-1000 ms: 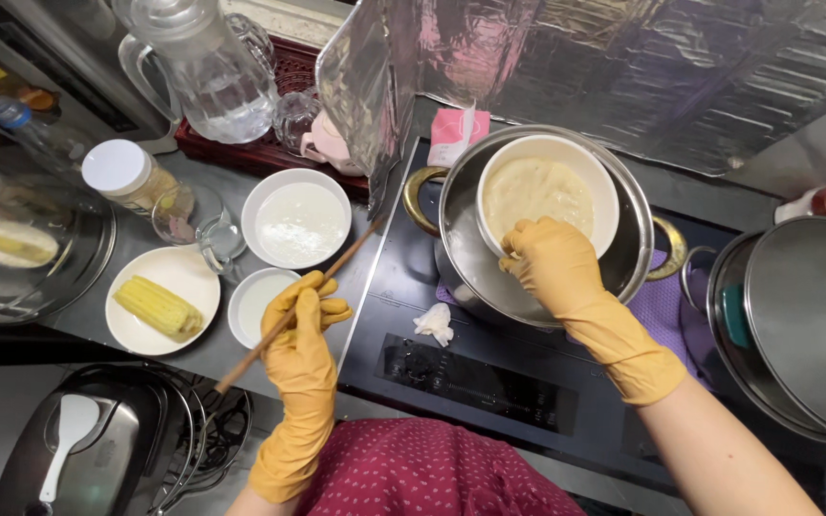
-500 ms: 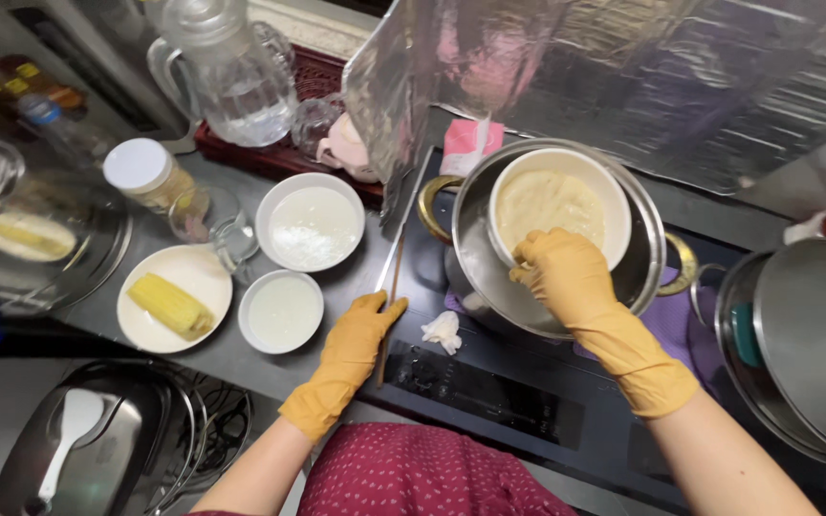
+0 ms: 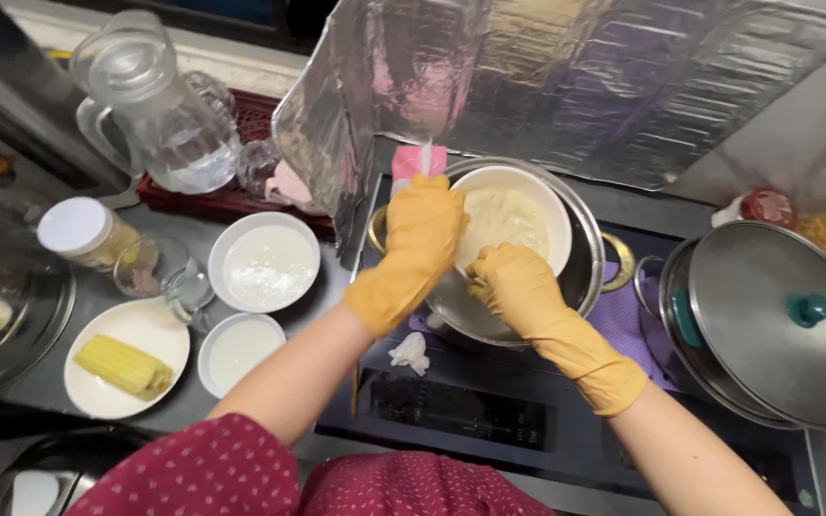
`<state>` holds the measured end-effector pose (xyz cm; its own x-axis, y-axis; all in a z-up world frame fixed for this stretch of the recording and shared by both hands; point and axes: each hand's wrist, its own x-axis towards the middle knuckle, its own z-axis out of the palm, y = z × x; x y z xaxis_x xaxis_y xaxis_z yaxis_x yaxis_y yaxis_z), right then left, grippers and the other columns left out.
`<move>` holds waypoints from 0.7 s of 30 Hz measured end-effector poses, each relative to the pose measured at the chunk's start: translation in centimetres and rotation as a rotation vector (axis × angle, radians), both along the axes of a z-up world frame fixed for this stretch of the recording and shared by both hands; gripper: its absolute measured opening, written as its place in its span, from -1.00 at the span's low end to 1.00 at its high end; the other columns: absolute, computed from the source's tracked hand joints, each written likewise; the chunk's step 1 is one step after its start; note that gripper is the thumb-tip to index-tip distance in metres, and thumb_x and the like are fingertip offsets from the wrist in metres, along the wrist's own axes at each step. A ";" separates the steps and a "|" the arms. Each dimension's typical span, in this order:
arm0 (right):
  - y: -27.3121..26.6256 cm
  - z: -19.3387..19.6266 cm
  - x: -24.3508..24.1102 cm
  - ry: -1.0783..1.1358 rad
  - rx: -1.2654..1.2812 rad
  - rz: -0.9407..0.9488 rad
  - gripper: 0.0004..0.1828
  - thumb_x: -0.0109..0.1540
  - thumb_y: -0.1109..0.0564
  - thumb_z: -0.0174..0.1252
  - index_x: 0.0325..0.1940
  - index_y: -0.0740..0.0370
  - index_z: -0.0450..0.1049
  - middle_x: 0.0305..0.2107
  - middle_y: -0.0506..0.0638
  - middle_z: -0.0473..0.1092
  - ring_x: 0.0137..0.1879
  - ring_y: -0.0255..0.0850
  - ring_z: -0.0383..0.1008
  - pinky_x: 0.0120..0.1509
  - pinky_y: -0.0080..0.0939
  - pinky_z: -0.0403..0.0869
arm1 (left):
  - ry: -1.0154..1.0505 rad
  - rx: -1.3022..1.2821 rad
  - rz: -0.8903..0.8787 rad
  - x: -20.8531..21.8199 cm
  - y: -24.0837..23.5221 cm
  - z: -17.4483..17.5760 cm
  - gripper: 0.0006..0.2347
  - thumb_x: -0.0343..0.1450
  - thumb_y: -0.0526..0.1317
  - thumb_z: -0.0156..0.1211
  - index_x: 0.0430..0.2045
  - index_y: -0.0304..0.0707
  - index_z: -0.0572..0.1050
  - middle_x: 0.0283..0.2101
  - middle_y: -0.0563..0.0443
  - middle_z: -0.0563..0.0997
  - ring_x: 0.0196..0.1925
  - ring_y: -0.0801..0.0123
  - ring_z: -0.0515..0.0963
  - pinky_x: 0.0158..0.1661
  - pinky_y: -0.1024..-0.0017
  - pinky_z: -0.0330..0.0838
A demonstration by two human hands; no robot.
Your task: The person prepares a dough mixture in a kitchen, stirring the contents of a bowl with a tool while the bowl is placed inside a larger pot on a stovetop, and then wiping the edges of a metal tray with a cloth.
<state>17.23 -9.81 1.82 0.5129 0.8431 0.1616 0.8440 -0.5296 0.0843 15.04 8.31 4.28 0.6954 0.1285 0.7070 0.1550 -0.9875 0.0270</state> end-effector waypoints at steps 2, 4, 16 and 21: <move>-0.3 -0.1 -0.2 -0.016 -0.002 -0.008 -0.75 0.04 -0.23 0.33 -0.45 -0.11 0.56 -0.50 -0.11 0.44 -0.29 -0.05 0.51 -0.20 -0.04 0.50 | -0.053 0.095 0.066 2.3 -0.4 -0.3 -0.91 0.38 -0.38 0.08 -0.51 -0.18 0.49 -0.63 0.13 0.41 -0.64 0.34 0.48 -0.58 0.33 0.43; -0.6 -1.2 0.1 -0.003 0.011 0.010 -0.74 0.07 -0.25 0.28 -0.43 -0.12 0.53 -0.48 -0.12 0.44 -0.27 -0.07 0.49 -0.18 -0.06 0.48 | -0.106 0.051 -0.030 3.3 -0.7 0.0 -0.96 0.32 -0.37 0.10 -0.54 -0.26 0.49 -0.56 0.00 0.43 -0.54 0.18 0.50 -0.47 0.24 0.33; -0.2 0.8 -0.8 0.049 0.006 -0.050 -0.73 0.10 -0.24 0.26 -0.45 -0.09 0.57 -0.48 -0.08 0.47 -0.25 -0.06 0.49 -0.20 -0.04 0.46 | -0.052 0.074 -0.001 5.0 0.7 -4.9 -0.86 0.22 -0.44 0.12 -0.77 -0.22 0.50 -0.74 -0.12 0.38 -0.66 0.12 0.44 -0.61 0.21 0.26; -3.1 5.7 0.1 0.319 0.131 -0.600 -0.64 0.23 -0.38 0.09 -0.24 -0.22 0.63 -0.31 -0.14 0.58 -0.13 -0.12 0.61 -0.08 -0.09 0.55 | 0.012 0.049 0.058 5.1 0.7 -5.9 -0.88 0.24 -0.39 0.14 -0.76 -0.26 0.52 -0.71 -0.15 0.38 -0.69 0.11 0.43 -0.67 0.16 0.22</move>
